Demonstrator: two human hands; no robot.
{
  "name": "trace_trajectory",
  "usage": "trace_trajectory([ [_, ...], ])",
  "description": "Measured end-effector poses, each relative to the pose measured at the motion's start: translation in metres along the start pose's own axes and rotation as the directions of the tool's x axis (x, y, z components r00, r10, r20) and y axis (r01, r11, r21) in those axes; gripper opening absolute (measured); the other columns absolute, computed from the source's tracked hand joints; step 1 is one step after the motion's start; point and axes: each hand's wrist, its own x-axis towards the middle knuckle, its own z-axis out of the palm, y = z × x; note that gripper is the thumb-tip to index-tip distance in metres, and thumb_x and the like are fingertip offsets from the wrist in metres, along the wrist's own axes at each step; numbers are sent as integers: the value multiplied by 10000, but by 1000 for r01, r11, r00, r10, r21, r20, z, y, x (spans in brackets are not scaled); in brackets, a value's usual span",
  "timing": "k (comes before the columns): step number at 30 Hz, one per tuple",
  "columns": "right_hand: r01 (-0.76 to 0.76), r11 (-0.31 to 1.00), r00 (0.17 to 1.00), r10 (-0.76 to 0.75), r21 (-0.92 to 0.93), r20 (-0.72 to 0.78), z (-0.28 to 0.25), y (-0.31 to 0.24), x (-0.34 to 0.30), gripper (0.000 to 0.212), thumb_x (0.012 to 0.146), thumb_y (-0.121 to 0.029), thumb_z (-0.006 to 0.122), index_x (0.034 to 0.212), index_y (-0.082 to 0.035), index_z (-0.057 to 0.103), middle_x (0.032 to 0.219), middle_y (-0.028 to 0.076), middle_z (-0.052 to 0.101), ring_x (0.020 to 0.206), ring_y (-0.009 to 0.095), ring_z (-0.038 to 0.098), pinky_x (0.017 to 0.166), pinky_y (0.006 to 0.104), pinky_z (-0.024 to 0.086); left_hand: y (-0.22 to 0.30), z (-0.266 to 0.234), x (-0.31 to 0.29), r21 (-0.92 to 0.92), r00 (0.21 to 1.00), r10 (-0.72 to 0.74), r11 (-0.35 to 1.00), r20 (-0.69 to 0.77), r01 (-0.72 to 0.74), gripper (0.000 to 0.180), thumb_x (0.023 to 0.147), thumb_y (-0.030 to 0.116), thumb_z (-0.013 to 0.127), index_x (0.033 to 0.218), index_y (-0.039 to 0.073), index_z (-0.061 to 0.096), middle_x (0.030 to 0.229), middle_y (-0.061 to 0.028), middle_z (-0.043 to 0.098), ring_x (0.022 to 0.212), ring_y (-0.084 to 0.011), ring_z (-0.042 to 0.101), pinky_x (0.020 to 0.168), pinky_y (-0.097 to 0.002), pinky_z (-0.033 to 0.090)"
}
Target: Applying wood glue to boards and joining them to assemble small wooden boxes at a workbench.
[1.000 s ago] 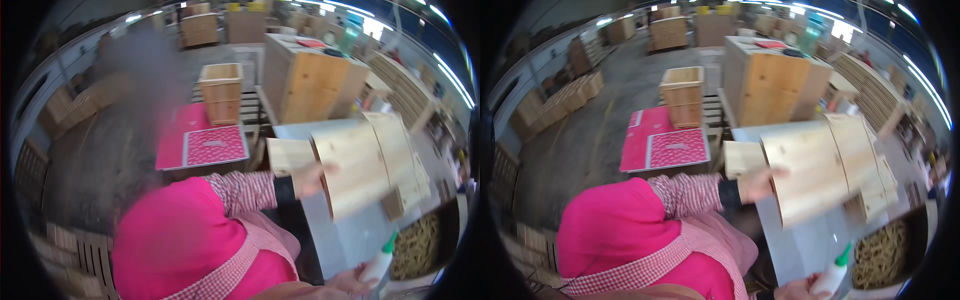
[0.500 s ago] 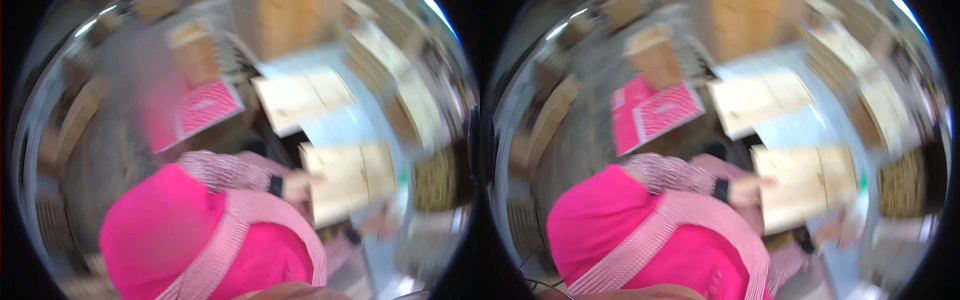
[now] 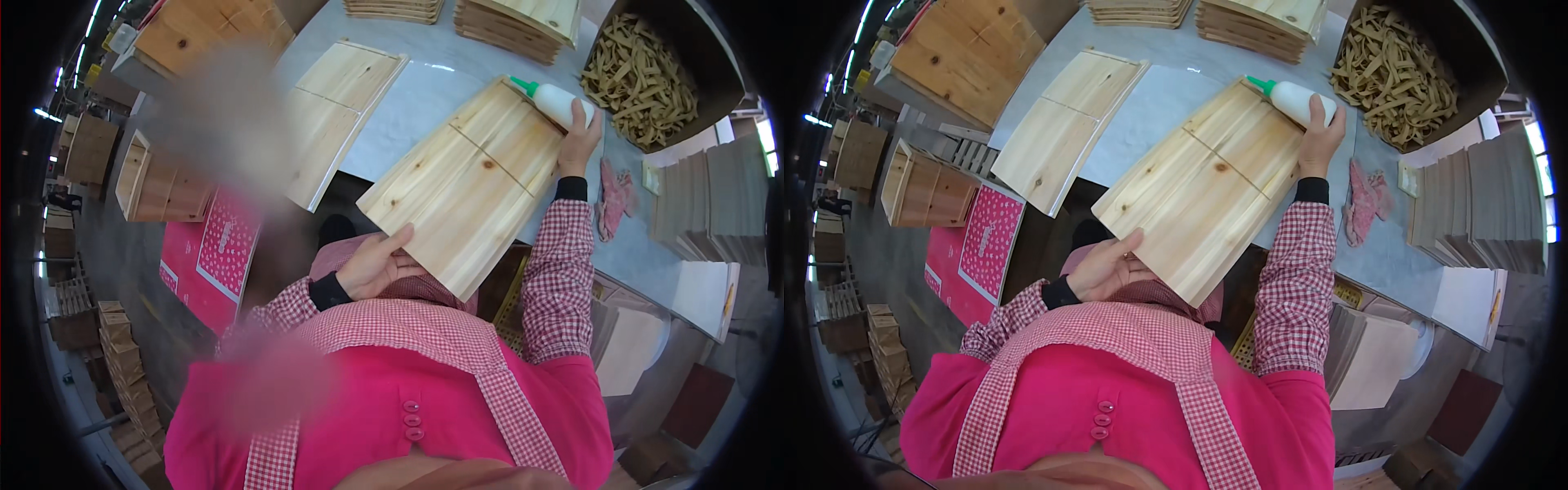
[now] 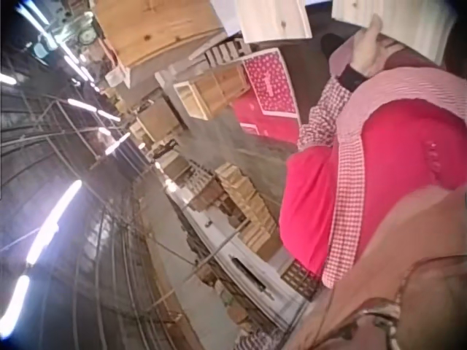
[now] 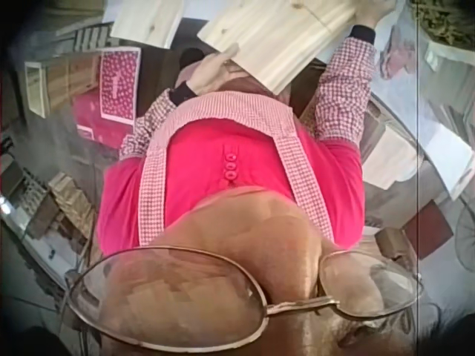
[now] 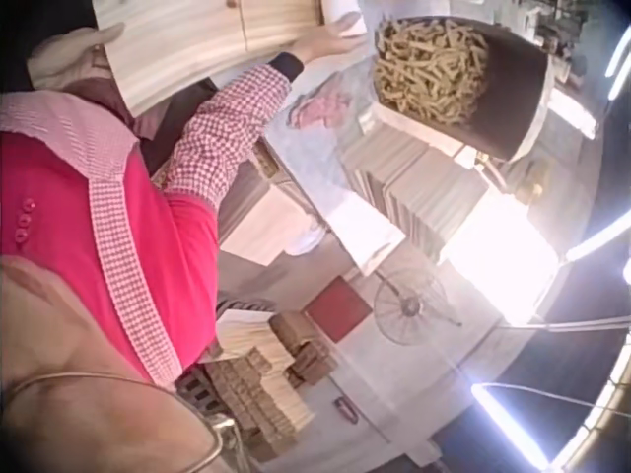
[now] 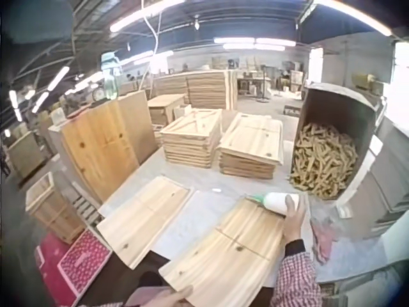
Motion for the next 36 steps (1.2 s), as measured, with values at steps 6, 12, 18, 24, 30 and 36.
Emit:
trace_trajectory([
  [6, -12, 995, 1000, 10, 96, 24, 46, 17, 5, 312, 891, -255, 610, 991, 37, 562, 945, 87, 593, 841, 176, 531, 791, 297, 434, 2, -5, 2, -31, 987, 149, 988, -52, -151, 513, 970, 262, 532, 1347, -31, 345, 1253, -188, 521, 1145, -281, 555, 1003, -472, 447],
  [12, -49, 994, 990, 35, 95, 136, 60, 20, 7, 329, 873, -272, 650, 989, 26, 570, 899, 89, 601, 827, 178, 531, 782, 303, 443, 9, 5, -13, -30, 989, 90, 995, -116, -94, 506, 961, 212, 544, 1357, -28, 339, 1286, -179, 507, 1180, -286, 536, 1017, -477, 442],
  [18, -67, 993, 990, 55, 94, 127, 24, -1, -19, 360, 849, -281, 683, 1026, 9, 565, 902, 101, 611, 843, 175, 547, 786, 301, 452, 5, 9, -23, 23, 977, 69, 998, -201, -66, 513, 928, 187, 601, 1339, -11, 367, 1286, -160, 514, 1151, -262, 560, 996, -481, 463],
  [24, 110, 971, 987, -81, -213, 141, 34, -22, -28, 417, 799, -293, 737, 1054, -14, 562, 910, 124, 634, 838, 199, 603, 766, 323, 486, 7, -8, -25, 39, 985, 73, 997, -159, -67, 517, 921, 155, 604, 1348, -9, 364, 1258, -168, 547, 1113, -283, 591, 970, -465, 484],
  [30, 206, 945, 946, -126, -254, 298, 33, -35, -11, 421, 777, -290, 751, 1062, -39, 568, 877, 137, 650, 801, 238, 637, 732, 340, 505, 4, -9, -20, 14, 986, 78, 997, -147, -77, 493, 922, 143, 599, 1333, -18, 378, 1241, -183, 559, 1104, -283, 600, 968, -464, 487],
  [36, 379, 881, 870, -234, -283, 434, -2, -36, 5, 396, 772, -263, 748, 1062, -58, 574, 877, 146, 653, 802, 261, 647, 717, 344, 507, 5, -2, -19, 5, 988, 71, 997, -141, -71, 487, 926, 139, 593, 1327, -27, 373, 1241, -195, 557, 1109, -288, 598, 968, -469, 487],
])
